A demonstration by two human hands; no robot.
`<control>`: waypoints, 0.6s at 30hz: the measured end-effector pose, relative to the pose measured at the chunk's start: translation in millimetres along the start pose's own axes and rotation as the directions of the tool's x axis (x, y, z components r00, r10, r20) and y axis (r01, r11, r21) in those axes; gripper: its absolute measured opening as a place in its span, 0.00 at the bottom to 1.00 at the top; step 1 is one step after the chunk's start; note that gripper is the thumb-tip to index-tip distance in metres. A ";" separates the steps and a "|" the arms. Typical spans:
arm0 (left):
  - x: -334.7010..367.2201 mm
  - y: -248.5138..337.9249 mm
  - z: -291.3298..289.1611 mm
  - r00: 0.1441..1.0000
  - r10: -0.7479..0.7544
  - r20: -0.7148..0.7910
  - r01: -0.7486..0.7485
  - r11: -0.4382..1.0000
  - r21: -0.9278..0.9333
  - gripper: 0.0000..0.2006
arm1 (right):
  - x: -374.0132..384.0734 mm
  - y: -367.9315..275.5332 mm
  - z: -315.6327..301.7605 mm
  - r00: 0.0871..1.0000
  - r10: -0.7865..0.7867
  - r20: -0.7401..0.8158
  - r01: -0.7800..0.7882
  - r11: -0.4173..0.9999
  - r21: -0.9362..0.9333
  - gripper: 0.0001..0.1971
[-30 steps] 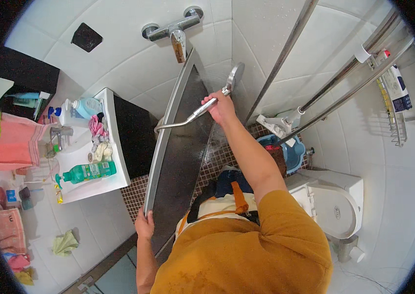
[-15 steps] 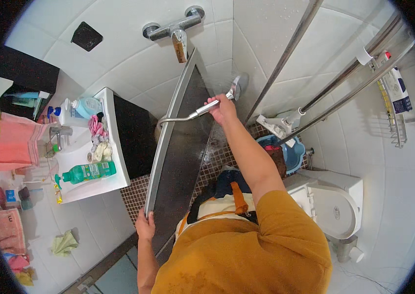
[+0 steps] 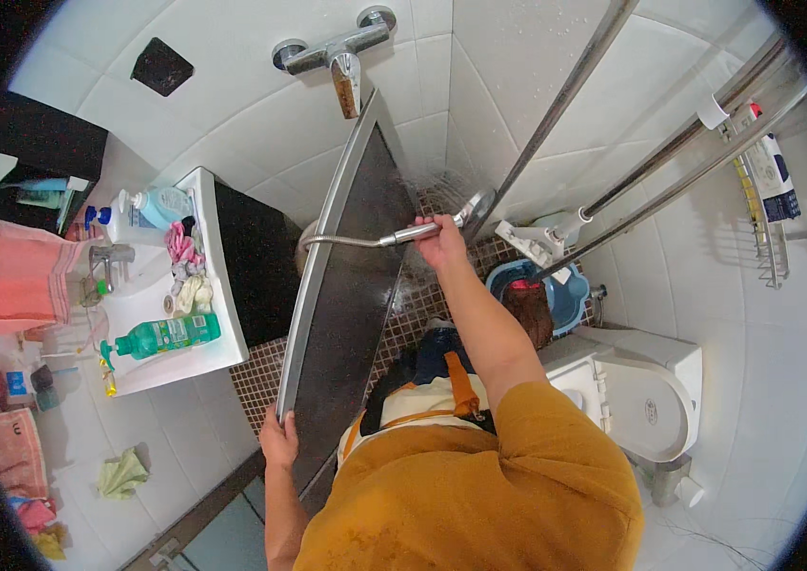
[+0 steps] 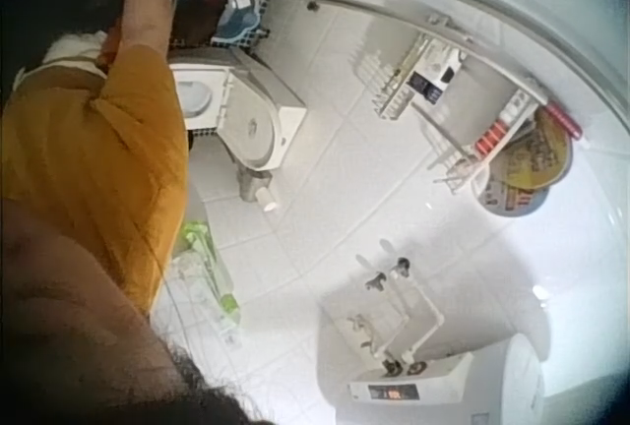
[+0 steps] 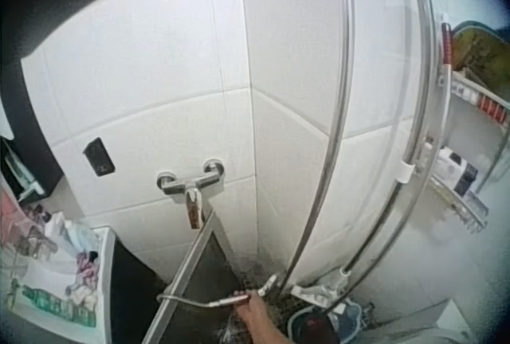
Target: Cleaning a glass shower door using a shower head to rinse it.
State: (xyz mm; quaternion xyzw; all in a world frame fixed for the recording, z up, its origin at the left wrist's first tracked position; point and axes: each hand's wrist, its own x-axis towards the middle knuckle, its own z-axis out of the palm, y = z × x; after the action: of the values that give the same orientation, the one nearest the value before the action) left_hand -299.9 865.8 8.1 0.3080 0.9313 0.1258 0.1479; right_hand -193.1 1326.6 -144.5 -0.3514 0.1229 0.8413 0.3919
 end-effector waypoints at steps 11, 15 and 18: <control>3.3 -3.2 -0.8 0.996 -0.071 0.056 0.073 0.996 -0.049 0.17 | -8.7 0.0 0.0 0.982 0.191 -0.010 -0.190 0.969 -0.161 0.05; 3.6 -4.0 -1.0 0.995 -0.068 0.077 0.071 0.997 -0.035 0.17 | -0.3 7.4 -2.9 0.922 0.380 -0.075 -0.386 0.888 -0.249 0.06; 0.7 -9.9 3.4 0.993 -0.092 0.071 0.092 0.996 -0.009 0.17 | 0.5 15.7 -8.2 0.909 0.412 -0.068 -0.413 0.866 -0.282 0.09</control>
State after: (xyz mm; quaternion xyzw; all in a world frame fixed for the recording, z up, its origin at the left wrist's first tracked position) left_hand -304.6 859.0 1.6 0.2681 0.9379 0.1137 0.1883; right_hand -201.0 1312.6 -151.9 -0.3731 0.0715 0.9133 0.1471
